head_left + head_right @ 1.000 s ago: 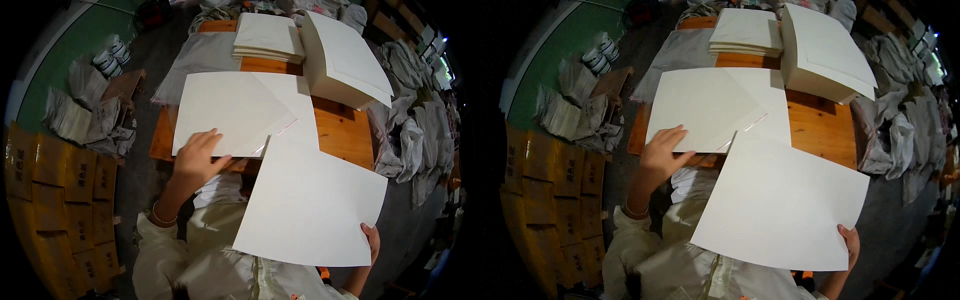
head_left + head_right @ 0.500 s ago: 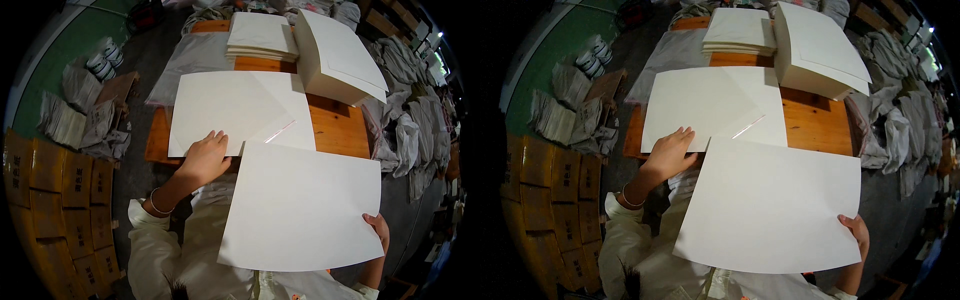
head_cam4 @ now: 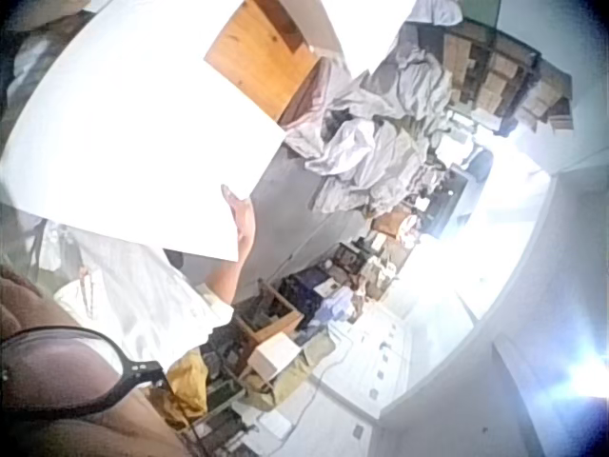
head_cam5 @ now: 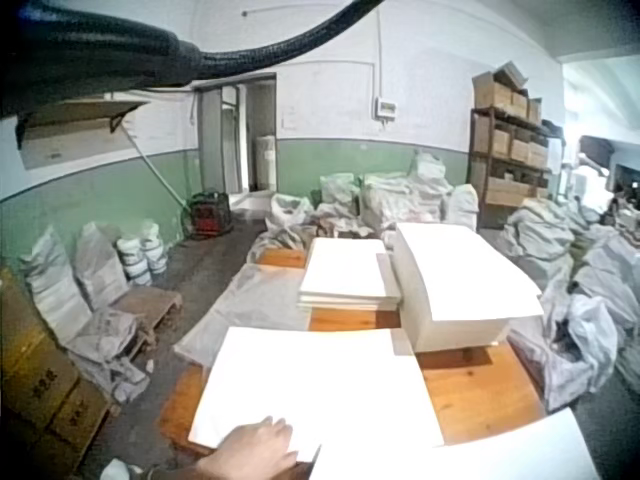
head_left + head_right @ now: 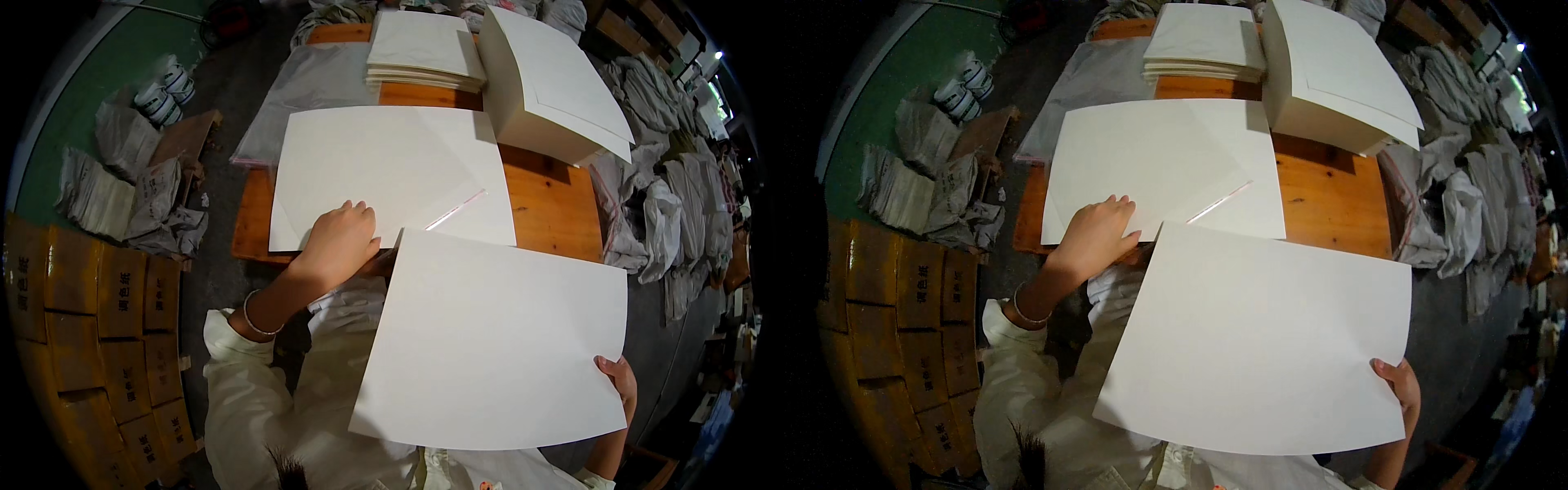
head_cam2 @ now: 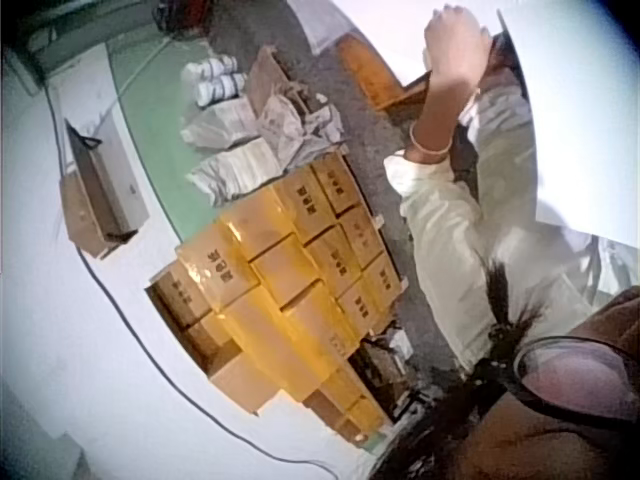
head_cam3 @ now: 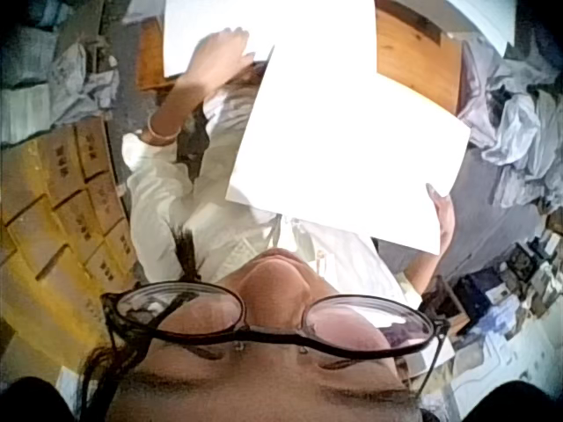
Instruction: The person sits on the floor at a low wooden table and handles stacks of white paper. They pick up sheets, fold them in half, and place them into clear plastic bags. The person repeats this process, handling the paper and bags by hand.
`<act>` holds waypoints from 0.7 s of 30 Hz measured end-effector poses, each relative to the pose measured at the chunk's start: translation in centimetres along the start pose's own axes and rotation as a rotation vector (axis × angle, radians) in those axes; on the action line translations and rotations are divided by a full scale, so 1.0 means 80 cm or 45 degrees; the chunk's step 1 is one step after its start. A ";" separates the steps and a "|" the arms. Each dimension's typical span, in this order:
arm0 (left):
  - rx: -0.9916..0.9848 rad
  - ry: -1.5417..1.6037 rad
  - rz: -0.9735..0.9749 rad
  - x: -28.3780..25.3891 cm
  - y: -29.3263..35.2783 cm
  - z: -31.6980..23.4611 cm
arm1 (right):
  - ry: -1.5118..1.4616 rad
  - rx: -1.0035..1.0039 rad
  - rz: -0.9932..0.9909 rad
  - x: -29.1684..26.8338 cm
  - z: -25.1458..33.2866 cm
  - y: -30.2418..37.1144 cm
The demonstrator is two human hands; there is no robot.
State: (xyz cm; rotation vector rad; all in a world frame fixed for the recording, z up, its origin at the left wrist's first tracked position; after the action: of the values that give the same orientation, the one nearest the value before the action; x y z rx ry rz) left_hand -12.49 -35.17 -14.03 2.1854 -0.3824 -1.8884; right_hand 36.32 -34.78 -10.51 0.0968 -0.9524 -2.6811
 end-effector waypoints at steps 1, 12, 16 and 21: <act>0.004 -0.012 -0.004 -0.001 -0.005 0.001 | -0.031 0.018 -0.001 0.000 0.000 0.000; 0.078 -0.156 -0.324 0.013 -0.026 0.000 | -0.050 0.084 -0.068 0.004 0.000 -0.008; 0.075 0.005 -0.265 0.010 -0.014 -0.003 | -0.071 0.094 -0.076 0.010 0.005 -0.016; 0.180 0.171 -0.432 0.028 0.004 -0.003 | -0.108 0.000 -0.030 0.006 -0.002 -0.033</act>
State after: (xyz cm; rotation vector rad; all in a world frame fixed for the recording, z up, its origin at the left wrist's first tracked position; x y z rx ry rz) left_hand -11.94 -36.25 -16.00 2.5929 -0.1286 -1.9095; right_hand 35.22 -33.10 -12.29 -0.0061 -0.9827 -2.7263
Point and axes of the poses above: each hand's wrist, its own y-axis away from the middle knuckle, its own x-axis out of the palm, z = x × y, the point moved 1 cm from there along -y, towards the middle knuckle, and after that the axes turned 14 degrees about z, right-handed, at the moved point
